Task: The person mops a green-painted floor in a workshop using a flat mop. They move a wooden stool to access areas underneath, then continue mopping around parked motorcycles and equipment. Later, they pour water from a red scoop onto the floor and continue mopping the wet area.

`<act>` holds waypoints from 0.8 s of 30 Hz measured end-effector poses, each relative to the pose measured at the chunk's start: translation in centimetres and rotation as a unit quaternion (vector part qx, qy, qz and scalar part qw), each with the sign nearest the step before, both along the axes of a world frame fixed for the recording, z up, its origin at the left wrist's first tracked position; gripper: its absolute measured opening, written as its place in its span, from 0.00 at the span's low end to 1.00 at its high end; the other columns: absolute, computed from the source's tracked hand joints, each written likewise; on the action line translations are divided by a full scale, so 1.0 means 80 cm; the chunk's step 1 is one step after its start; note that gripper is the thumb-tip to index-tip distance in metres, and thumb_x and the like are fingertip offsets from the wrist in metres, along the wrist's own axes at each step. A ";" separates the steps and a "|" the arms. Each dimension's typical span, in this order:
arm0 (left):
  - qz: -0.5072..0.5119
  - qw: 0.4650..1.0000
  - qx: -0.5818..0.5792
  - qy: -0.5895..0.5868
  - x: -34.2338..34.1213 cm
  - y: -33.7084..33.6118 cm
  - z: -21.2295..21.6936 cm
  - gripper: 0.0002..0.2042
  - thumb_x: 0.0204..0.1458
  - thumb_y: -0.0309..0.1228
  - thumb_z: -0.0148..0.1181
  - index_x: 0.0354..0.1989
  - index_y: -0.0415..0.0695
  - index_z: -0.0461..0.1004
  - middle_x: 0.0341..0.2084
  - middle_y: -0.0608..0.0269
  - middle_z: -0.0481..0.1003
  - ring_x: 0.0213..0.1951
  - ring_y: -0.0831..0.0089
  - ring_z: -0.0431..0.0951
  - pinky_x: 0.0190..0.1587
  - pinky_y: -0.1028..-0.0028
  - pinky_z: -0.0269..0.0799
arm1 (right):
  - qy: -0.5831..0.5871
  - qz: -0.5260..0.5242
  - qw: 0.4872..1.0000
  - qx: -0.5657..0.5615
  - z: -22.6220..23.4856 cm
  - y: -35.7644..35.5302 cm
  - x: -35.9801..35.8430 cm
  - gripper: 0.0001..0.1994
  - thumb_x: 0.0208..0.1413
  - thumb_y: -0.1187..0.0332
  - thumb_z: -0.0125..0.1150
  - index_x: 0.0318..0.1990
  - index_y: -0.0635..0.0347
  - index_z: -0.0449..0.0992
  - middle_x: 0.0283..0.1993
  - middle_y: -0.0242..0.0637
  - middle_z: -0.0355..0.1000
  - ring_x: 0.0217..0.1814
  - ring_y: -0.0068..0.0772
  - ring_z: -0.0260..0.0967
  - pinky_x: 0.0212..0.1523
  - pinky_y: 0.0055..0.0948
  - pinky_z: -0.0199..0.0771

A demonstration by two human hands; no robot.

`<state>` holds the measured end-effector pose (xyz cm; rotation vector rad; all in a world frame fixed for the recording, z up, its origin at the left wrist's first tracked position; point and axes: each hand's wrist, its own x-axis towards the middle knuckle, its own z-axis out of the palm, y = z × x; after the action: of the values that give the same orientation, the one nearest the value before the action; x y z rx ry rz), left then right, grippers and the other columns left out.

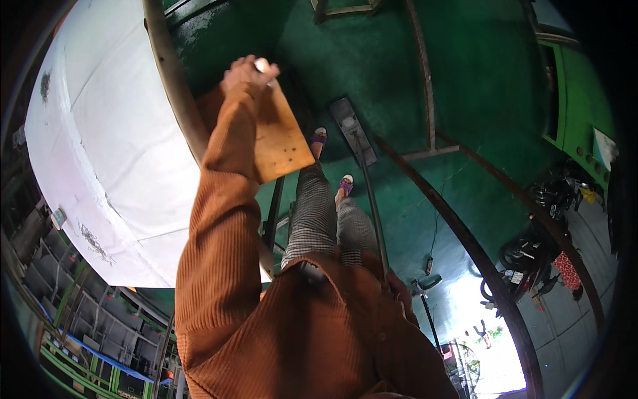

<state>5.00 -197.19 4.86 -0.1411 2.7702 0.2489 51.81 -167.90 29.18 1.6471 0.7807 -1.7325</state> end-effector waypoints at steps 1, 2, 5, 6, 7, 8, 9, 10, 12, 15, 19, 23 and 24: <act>0.036 0.999 0.029 0.019 -0.005 -0.036 -0.007 0.36 0.37 0.59 0.53 0.50 0.43 0.68 0.48 0.51 0.69 0.51 0.57 0.68 0.53 0.63 0.63 | -0.010 0.033 0.999 0.010 0.002 -0.002 -0.011 0.20 0.59 0.60 0.46 0.57 0.55 0.61 0.26 0.23 0.59 0.25 0.10 0.56 0.23 0.13 0.56; 0.071 0.995 0.064 0.038 -0.013 -0.070 -0.023 0.37 0.37 0.58 0.55 0.50 0.41 0.67 0.48 0.47 0.68 0.50 0.54 0.69 0.54 0.63 0.62 | -0.010 0.010 1.000 0.002 0.001 -0.003 -0.019 0.19 0.59 0.60 0.46 0.56 0.55 0.62 0.26 0.23 0.59 0.24 0.10 0.56 0.23 0.13 0.56; 0.326 0.843 0.420 0.081 -0.014 -0.123 -0.052 0.37 0.38 0.49 0.61 0.54 0.39 0.59 0.40 0.43 0.71 0.46 0.52 0.71 0.53 0.61 0.63 | -0.021 -0.034 0.999 -0.020 -0.004 -0.001 -0.013 0.16 0.60 0.60 0.46 0.51 0.56 0.65 0.25 0.22 0.59 0.22 0.11 0.55 0.21 0.14 0.55; 0.394 0.784 0.475 0.062 -0.015 -0.127 -0.051 0.37 0.38 0.48 0.61 0.54 0.39 0.58 0.41 0.43 0.71 0.47 0.52 0.70 0.53 0.61 0.63 | -0.028 -0.029 0.999 -0.025 -0.009 0.002 -0.015 0.15 0.60 0.60 0.46 0.49 0.56 0.66 0.24 0.22 0.58 0.21 0.12 0.54 0.20 0.15 0.55; 0.439 0.745 0.500 0.037 -0.013 -0.130 -0.051 0.37 0.38 0.48 0.61 0.55 0.39 0.57 0.42 0.43 0.70 0.47 0.52 0.70 0.53 0.61 0.63 | -0.035 -0.023 0.999 -0.030 -0.011 0.002 -0.017 0.14 0.60 0.59 0.46 0.47 0.57 0.67 0.23 0.22 0.57 0.19 0.12 0.54 0.20 0.15 0.55; 0.464 0.727 0.506 0.005 -0.003 -0.128 -0.053 0.37 0.38 0.47 0.61 0.56 0.39 0.57 0.43 0.43 0.70 0.48 0.52 0.69 0.53 0.61 0.63 | -0.039 -0.029 0.998 -0.041 -0.013 0.003 -0.019 0.11 0.60 0.57 0.44 0.39 0.54 0.63 0.20 0.21 0.54 0.16 0.13 0.51 0.17 0.15 0.53; 0.485 0.713 0.505 -0.023 0.007 -0.125 -0.052 0.37 0.39 0.47 0.61 0.56 0.39 0.56 0.43 0.42 0.69 0.48 0.52 0.69 0.53 0.61 0.63 | -0.039 -0.034 0.997 -0.053 -0.006 -0.003 -0.051 0.12 0.60 0.55 0.42 0.31 0.52 0.60 0.16 0.20 0.52 0.13 0.14 0.48 0.14 0.16 0.50; 0.497 0.708 0.499 -0.049 0.019 -0.121 -0.053 0.38 0.39 0.46 0.60 0.57 0.39 0.55 0.44 0.42 0.69 0.49 0.52 0.68 0.54 0.60 0.63 | -0.039 -0.039 0.996 -0.065 -0.002 -0.006 -0.071 0.16 0.61 0.54 0.40 0.23 0.50 0.56 0.13 0.20 0.49 0.10 0.15 0.45 0.11 0.16 0.48; 0.509 0.705 0.485 -0.091 0.035 -0.108 -0.052 0.38 0.40 0.45 0.60 0.58 0.40 0.53 0.46 0.42 0.68 0.50 0.52 0.67 0.54 0.60 0.62 | -0.011 -0.073 0.993 -0.092 -0.001 0.002 -0.081 0.16 0.60 0.53 0.40 0.23 0.50 0.56 0.13 0.19 0.48 0.11 0.15 0.45 0.12 0.16 0.48; 0.495 0.740 0.436 -0.133 0.042 -0.095 -0.047 0.39 0.40 0.43 0.60 0.59 0.40 0.50 0.48 0.41 0.66 0.52 0.51 0.66 0.55 0.60 0.62 | 0.067 -0.183 0.956 -0.220 -0.005 0.015 -0.099 0.15 0.60 0.56 0.40 0.26 0.53 0.60 0.15 0.20 0.50 0.14 0.14 0.46 0.15 0.15 0.49; 0.378 0.882 0.224 -0.168 0.022 -0.085 -0.025 0.41 0.41 0.41 0.60 0.62 0.41 0.46 0.51 0.40 0.64 0.54 0.51 0.64 0.55 0.60 0.61 | 0.117 -0.161 0.954 -0.223 -0.007 0.034 -0.149 0.16 0.61 0.55 0.39 0.24 0.53 0.59 0.15 0.19 0.48 0.15 0.14 0.44 0.17 0.16 0.47; 0.122 0.991 0.052 0.015 -0.005 -0.024 0.012 0.47 0.42 0.36 0.62 0.65 0.45 0.35 0.65 0.50 0.35 0.64 0.48 0.42 0.59 0.54 0.54 | 0.143 -0.137 0.963 -0.183 -0.026 0.054 -0.206 0.16 0.61 0.55 0.38 0.25 0.53 0.60 0.16 0.20 0.49 0.15 0.15 0.45 0.16 0.17 0.47; 0.100 0.991 0.077 0.038 -0.022 -0.005 0.008 0.46 0.41 0.36 0.64 0.65 0.45 0.37 0.65 0.51 0.39 0.64 0.48 0.45 0.59 0.54 0.55 | 0.138 -0.133 0.966 -0.175 -0.032 0.062 -0.220 0.16 0.61 0.55 0.38 0.25 0.54 0.60 0.16 0.20 0.49 0.15 0.15 0.45 0.16 0.18 0.48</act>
<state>3.23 -197.56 5.51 -0.3777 2.7993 0.5280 34.24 -162.97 26.61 1.3329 0.3486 -2.1764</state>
